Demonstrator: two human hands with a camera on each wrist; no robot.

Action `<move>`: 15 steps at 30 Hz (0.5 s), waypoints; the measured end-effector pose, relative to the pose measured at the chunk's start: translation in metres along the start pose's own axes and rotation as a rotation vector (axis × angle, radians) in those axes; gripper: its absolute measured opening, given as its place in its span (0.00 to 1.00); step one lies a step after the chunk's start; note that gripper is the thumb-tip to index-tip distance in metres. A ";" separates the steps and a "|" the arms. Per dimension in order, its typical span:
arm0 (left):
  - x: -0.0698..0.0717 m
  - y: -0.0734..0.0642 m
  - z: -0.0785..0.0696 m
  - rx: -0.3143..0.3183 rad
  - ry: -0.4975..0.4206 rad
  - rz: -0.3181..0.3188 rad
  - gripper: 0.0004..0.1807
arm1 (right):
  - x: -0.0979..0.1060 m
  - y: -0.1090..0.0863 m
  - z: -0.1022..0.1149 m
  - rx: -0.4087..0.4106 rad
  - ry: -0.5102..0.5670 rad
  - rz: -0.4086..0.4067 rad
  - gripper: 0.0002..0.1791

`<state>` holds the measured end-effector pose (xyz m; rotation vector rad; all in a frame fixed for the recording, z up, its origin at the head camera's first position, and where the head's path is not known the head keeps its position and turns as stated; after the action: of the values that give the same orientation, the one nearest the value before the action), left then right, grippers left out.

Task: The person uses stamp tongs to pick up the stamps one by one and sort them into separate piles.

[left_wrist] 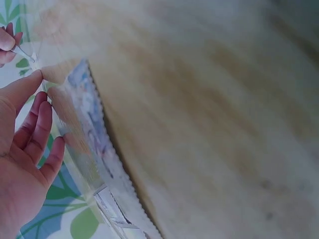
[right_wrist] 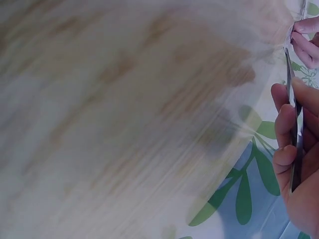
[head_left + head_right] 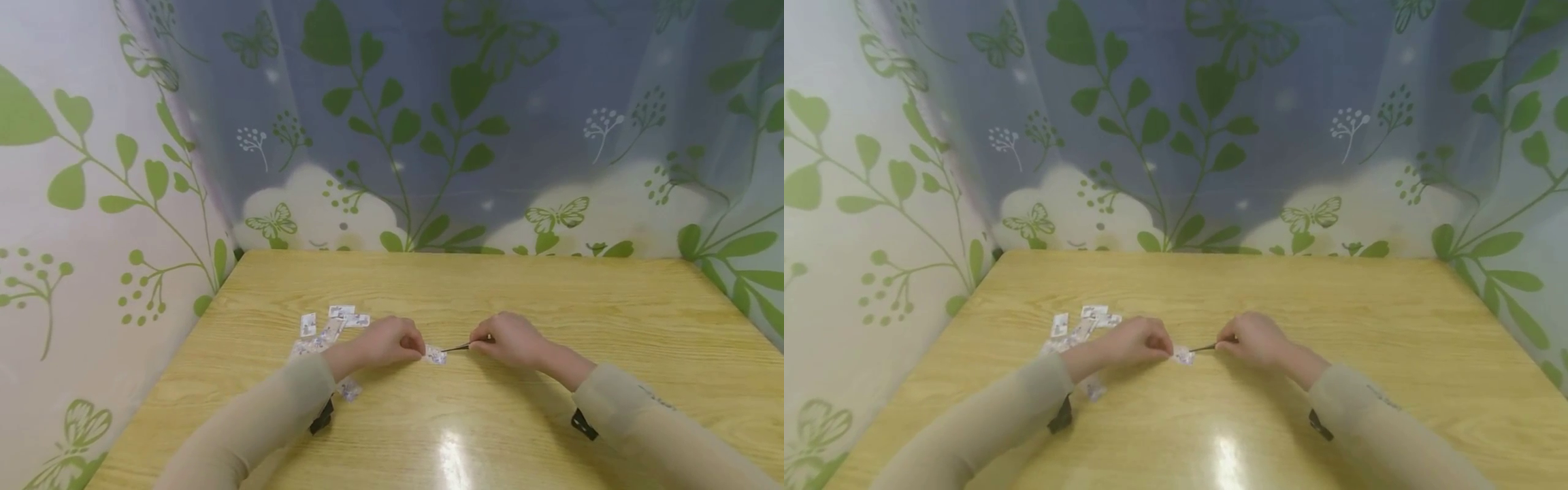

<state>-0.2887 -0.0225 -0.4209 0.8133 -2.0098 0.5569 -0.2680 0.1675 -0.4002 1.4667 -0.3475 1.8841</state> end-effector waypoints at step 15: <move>0.001 0.000 -0.005 -0.025 0.005 -0.019 0.04 | -0.006 -0.006 0.014 0.064 0.018 0.023 0.03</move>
<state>-0.2869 -0.0195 -0.4177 0.8149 -1.9986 0.5213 -0.2530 0.1608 -0.4024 1.4927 -0.2986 1.9414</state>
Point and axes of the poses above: each hand's wrist, its own y-axis towards the middle knuckle, its own x-axis out of the back of the hand, z = x × y, the point moved 6 cm from there along y, towards the middle knuckle, and after that the axes turned 5 degrees about x, right-handed, at the moved point
